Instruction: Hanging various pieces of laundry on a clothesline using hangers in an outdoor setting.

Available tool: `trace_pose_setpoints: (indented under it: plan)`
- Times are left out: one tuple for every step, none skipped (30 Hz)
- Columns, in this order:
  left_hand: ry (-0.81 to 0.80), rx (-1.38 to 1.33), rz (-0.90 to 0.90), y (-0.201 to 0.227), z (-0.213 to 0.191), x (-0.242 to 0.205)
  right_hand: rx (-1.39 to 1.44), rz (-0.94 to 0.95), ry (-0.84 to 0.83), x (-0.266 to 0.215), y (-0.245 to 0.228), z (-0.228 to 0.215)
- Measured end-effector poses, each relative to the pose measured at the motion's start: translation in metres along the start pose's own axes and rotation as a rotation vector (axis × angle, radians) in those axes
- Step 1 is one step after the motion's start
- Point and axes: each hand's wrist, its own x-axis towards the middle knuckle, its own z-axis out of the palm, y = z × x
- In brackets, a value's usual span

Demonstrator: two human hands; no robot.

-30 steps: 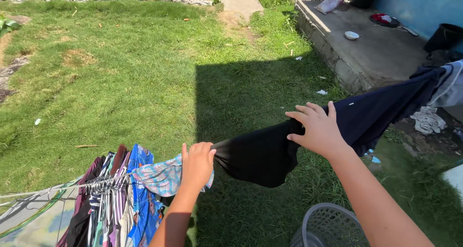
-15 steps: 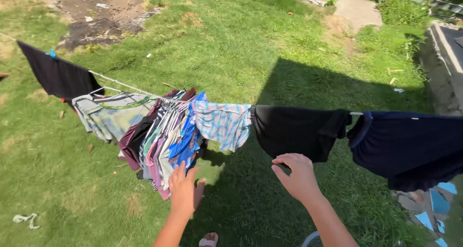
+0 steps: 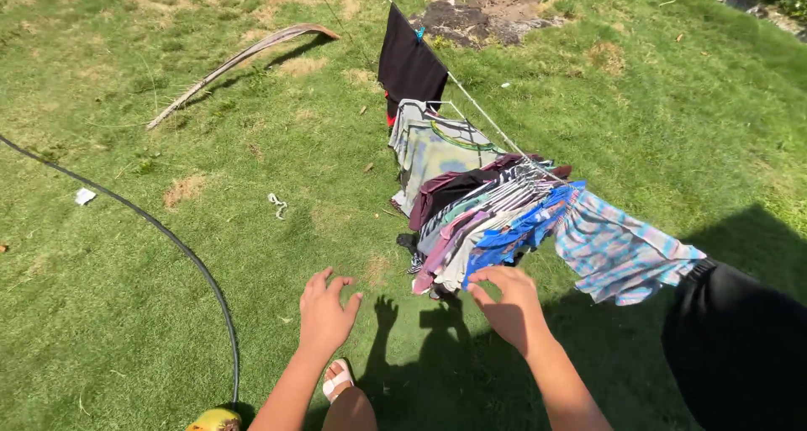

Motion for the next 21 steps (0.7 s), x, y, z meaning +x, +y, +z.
trace_pose_setpoints:
  plan:
    - [0.014, 0.003, -0.018, -0.014, -0.003, 0.008, 0.007, -0.018, -0.012, 0.015, -0.005, 0.015]
    - [0.024, -0.007, -0.042, -0.027, -0.006, 0.018, 0.011, -0.046, -0.051, 0.032, -0.010, 0.030]
    - [0.032, -0.015, -0.059, -0.041, -0.009, 0.030, 0.014, -0.070, -0.084, 0.049, -0.015, 0.045]
    - [0.044, -0.012, -0.070, -0.052, -0.011, 0.042, 0.020, -0.084, -0.091, 0.069, -0.019, 0.060]
    - [0.043, -0.015, -0.089, -0.066, -0.014, 0.054, 0.034, -0.101, -0.108, 0.085, -0.025, 0.077]
    - [0.042, -0.018, -0.107, -0.080, -0.018, 0.067, 0.047, -0.117, -0.125, 0.102, -0.031, 0.094]
    - [0.044, -0.014, -0.100, -0.090, -0.023, 0.088, 0.050, -0.116, -0.118, 0.124, -0.041, 0.106]
    - [0.039, -0.025, -0.103, -0.101, -0.029, 0.109, 0.068, -0.116, -0.117, 0.146, -0.051, 0.118]
    - [0.022, -0.041, -0.113, -0.110, -0.031, 0.122, 0.082, -0.107, -0.127, 0.160, -0.059, 0.127]
    - [0.012, -0.042, -0.113, -0.121, -0.035, 0.133, 0.079, -0.098, -0.130, 0.173, -0.068, 0.138]
    - [0.014, -0.057, -0.104, -0.128, -0.040, 0.148, 0.090, -0.074, -0.131, 0.188, -0.075, 0.146]
    - [0.017, -0.072, -0.094, -0.135, -0.044, 0.162, 0.101, -0.051, -0.131, 0.201, -0.082, 0.153]
    - [0.007, -0.076, -0.089, -0.142, -0.048, 0.175, 0.096, -0.041, -0.129, 0.212, -0.086, 0.160]
    - [0.020, -0.091, -0.077, -0.149, -0.051, 0.186, 0.103, -0.023, -0.128, 0.221, -0.089, 0.167]
    - [0.035, -0.106, -0.068, -0.155, -0.055, 0.196, 0.111, -0.007, -0.128, 0.230, -0.092, 0.173]
    - [0.027, -0.111, -0.065, -0.161, -0.056, 0.205, 0.105, 0.000, -0.128, 0.237, -0.096, 0.177]
    - [0.036, -0.125, -0.061, -0.166, -0.057, 0.216, 0.092, 0.034, -0.148, 0.246, -0.099, 0.181]
    - [0.046, -0.139, -0.057, -0.171, -0.057, 0.226, 0.080, 0.068, -0.167, 0.255, -0.102, 0.185]
    - [0.044, -0.143, -0.056, -0.171, -0.061, 0.235, 0.075, 0.069, -0.167, 0.263, -0.094, 0.193]
    - [0.027, -0.156, -0.068, -0.172, -0.064, 0.244, 0.060, 0.075, -0.170, 0.270, -0.085, 0.200]
    - [0.010, -0.168, -0.083, -0.171, -0.066, 0.253, 0.045, 0.081, -0.176, 0.278, -0.075, 0.208]
